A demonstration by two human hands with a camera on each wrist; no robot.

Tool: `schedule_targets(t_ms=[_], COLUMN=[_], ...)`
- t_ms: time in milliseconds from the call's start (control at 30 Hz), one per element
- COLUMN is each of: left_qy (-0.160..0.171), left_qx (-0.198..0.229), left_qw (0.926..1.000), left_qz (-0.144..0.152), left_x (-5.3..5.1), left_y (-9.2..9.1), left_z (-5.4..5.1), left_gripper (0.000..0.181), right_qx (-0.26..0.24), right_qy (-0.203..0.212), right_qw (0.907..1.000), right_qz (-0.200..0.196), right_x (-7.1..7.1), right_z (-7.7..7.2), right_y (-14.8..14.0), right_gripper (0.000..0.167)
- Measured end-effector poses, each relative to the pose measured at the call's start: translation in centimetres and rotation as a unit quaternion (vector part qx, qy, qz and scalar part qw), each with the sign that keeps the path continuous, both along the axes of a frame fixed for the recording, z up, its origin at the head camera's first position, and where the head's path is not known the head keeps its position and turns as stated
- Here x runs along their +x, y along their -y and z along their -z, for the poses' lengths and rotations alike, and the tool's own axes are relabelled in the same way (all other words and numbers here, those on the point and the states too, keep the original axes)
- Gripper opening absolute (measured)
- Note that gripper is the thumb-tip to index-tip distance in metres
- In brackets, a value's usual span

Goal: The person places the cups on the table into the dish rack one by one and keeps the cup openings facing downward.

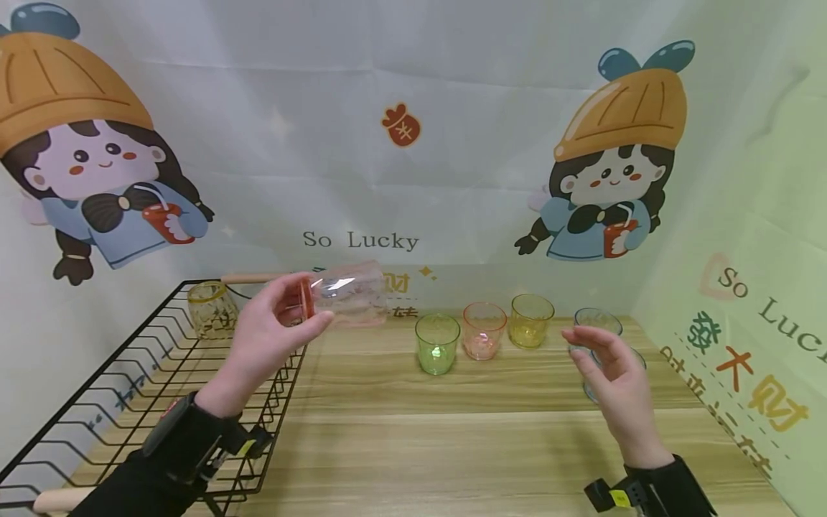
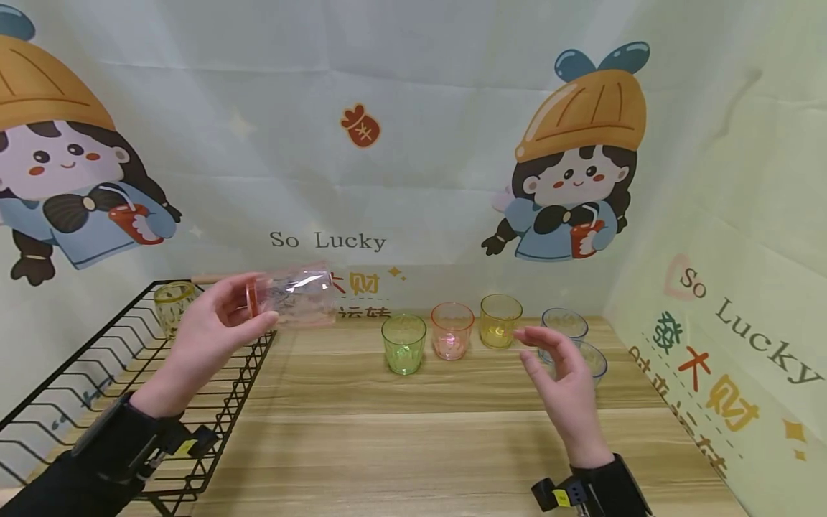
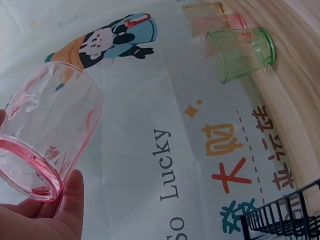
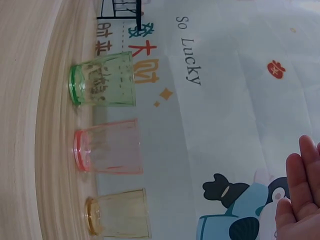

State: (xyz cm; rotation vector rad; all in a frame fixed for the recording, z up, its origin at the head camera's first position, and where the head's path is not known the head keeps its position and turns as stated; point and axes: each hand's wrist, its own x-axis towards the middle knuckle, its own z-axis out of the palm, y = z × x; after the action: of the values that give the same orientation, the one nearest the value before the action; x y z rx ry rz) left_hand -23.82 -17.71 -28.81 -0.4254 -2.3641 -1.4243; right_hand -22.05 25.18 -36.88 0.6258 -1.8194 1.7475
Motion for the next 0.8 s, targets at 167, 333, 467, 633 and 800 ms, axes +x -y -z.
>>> schedule_targets(t_ms=[167,333,467,633,800], left_qy=[0.016,0.026,0.032,0.037,0.044], left_qx=[-0.012,-0.025,-0.038,-0.036,-0.039], left_qw=[0.9997,0.999,0.9981,0.9979,0.997], left_qz=[-0.016,-0.028,-0.038,-0.04,-0.05], left_x=[-0.1,-0.3,-0.7,-1.0,-1.0], left_y=[0.7,1.5,2.3,3.2,3.8], left_z=[-0.3,-0.3,-0.1,0.1,0.2], left_gripper=[0.07,0.073,0.075,0.076,0.078], right_qx=[0.007,0.018,0.017,0.014,0.018], right_qy=[0.009,0.015,0.012,0.016,0.023], right_qw=[0.9998,0.9994,0.9995,0.9992,0.9986], right_qz=[0.015,0.027,0.025,0.033,0.045], right_x=[0.0,0.1,0.1,0.1,0.0], right_z=[0.1,0.2,0.4,0.8,1.0], right_y=[-0.4,-1.0,-1.3,-1.7,-2.1], right_gripper=[0.031,0.032,0.033,0.033,0.032])
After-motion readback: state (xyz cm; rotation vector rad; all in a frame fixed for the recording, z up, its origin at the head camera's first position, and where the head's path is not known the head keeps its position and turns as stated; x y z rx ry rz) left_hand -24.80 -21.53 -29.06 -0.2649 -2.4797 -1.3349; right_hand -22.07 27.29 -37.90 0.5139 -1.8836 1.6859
